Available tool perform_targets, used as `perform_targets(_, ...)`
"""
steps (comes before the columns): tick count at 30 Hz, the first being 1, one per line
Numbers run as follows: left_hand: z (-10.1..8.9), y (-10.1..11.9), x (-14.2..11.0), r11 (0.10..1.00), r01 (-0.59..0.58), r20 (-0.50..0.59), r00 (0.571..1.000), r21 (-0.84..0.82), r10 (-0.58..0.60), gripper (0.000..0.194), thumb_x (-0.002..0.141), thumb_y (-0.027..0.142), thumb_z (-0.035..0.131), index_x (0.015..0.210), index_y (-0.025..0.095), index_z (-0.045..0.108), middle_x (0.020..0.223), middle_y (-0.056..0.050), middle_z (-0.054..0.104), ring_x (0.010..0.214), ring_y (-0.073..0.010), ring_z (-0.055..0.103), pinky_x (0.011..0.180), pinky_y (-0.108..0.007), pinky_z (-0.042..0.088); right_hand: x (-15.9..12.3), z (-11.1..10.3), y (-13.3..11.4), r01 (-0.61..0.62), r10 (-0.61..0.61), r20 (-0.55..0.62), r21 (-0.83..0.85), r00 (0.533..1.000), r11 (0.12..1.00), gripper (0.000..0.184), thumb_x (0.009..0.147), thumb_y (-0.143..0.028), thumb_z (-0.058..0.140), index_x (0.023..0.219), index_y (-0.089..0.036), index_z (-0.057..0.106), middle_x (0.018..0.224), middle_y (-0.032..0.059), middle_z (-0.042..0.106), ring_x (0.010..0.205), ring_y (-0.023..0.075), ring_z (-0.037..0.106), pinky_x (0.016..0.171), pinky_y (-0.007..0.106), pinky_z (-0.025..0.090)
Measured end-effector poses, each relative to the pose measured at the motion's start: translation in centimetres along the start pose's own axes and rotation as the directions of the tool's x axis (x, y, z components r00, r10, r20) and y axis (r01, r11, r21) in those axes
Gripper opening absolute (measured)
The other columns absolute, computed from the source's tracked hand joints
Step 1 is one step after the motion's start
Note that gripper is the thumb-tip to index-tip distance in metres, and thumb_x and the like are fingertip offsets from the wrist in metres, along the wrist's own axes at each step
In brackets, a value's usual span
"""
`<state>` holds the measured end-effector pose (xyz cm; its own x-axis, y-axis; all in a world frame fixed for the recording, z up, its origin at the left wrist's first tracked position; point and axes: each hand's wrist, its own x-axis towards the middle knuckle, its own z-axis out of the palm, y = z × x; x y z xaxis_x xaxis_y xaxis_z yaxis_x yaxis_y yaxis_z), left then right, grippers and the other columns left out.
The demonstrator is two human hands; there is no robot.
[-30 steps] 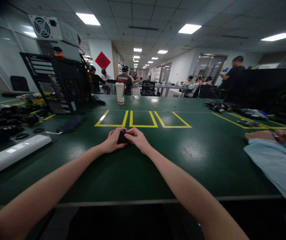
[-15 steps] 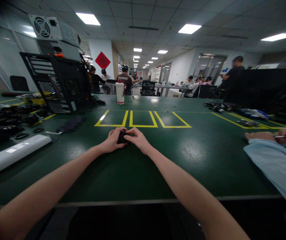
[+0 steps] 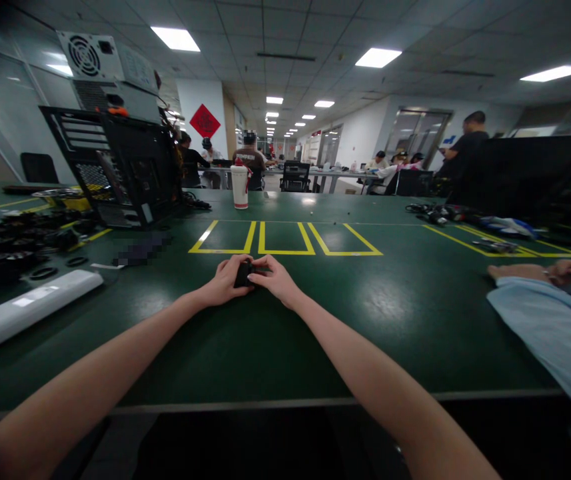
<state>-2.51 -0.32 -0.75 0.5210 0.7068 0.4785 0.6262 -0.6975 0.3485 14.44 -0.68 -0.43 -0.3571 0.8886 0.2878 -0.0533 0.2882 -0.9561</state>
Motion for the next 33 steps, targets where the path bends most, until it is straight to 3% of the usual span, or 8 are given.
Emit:
perform_targets(6, -0.12, 0.07, -0.03, 1.000, -0.009, 0.001, 1.000, -0.005, 0.009, 0.058, 0.069, 0.031, 0.057, 0.117, 0.023, 0.026, 0.115, -0.007, 0.040, 0.110, -0.0235, 0.039, 0.095, -0.043, 0.023, -0.07, 0.04, 0.17, -0.029, 0.029, -0.006, 0.024, 1.000, 0.999, 0.028, 0.064, -0.032, 0.062, 0.087, -0.021, 0.051, 0.098, 0.0014, 0.054, 0.080, 0.0124, 0.056, 0.074, 0.032, 0.047)
perform_targets(13, -0.09, 0.05, -0.03, 1.000, -0.003, 0.004, 1.000, 0.007, 0.003, 0.059, 0.068, 0.030, 0.057, 0.118, 0.022, 0.026, 0.115, -0.007, 0.040, 0.111, -0.0235, 0.038, 0.095, -0.043, 0.023, 0.11, 0.00, -0.08, -0.074, 0.074, 0.006, 0.036, 0.997, 0.997, 0.033, 0.063, -0.027, 0.064, 0.094, -0.020, 0.053, 0.100, 0.0030, 0.055, 0.086, 0.0142, 0.055, 0.081, 0.035, 0.044)
perform_targets(20, 0.13, -0.21, 0.02, 1.000, -0.006, 0.000, 1.000, 0.016, 0.006, 0.058, 0.068, 0.030, 0.057, 0.117, 0.022, 0.026, 0.115, -0.007, 0.040, 0.111, -0.0236, 0.038, 0.094, -0.042, 0.023, -0.13, 0.10, -0.17, 0.026, -0.026, 0.028, 0.029, 0.999, 0.999, 0.032, 0.060, -0.020, 0.066, 0.088, -0.019, 0.051, 0.100, 0.0013, 0.053, 0.091, 0.0138, 0.054, 0.087, 0.033, 0.041)
perform_targets(25, 0.13, -0.21, 0.05, 1.000, -0.014, 0.001, 1.000, 0.019, 0.014, 0.058, 0.069, 0.030, 0.057, 0.117, 0.022, 0.025, 0.116, -0.007, 0.040, 0.111, -0.0232, 0.038, 0.095, -0.042, 0.023, 0.13, 0.05, 0.12, 0.006, -0.006, 0.009, 0.000, 1.000, 1.000, 0.025, 0.064, -0.027, 0.063, 0.085, -0.019, 0.052, 0.093, 0.0007, 0.055, 0.083, 0.0125, 0.055, 0.083, 0.034, 0.042)
perform_targets(33, 0.03, -0.17, -0.03, 1.000, -0.010, 0.003, 1.000, 0.016, 0.010, 0.059, 0.068, 0.030, 0.057, 0.117, 0.023, 0.025, 0.115, -0.007, 0.040, 0.111, -0.0231, 0.038, 0.095, -0.042, 0.023, 0.16, -0.08, -0.14, -0.046, 0.045, 0.028, 0.018, 0.999, 0.999, 0.034, 0.063, -0.022, 0.064, 0.095, -0.019, 0.052, 0.101, 0.0036, 0.055, 0.091, 0.0153, 0.055, 0.086, 0.036, 0.041)
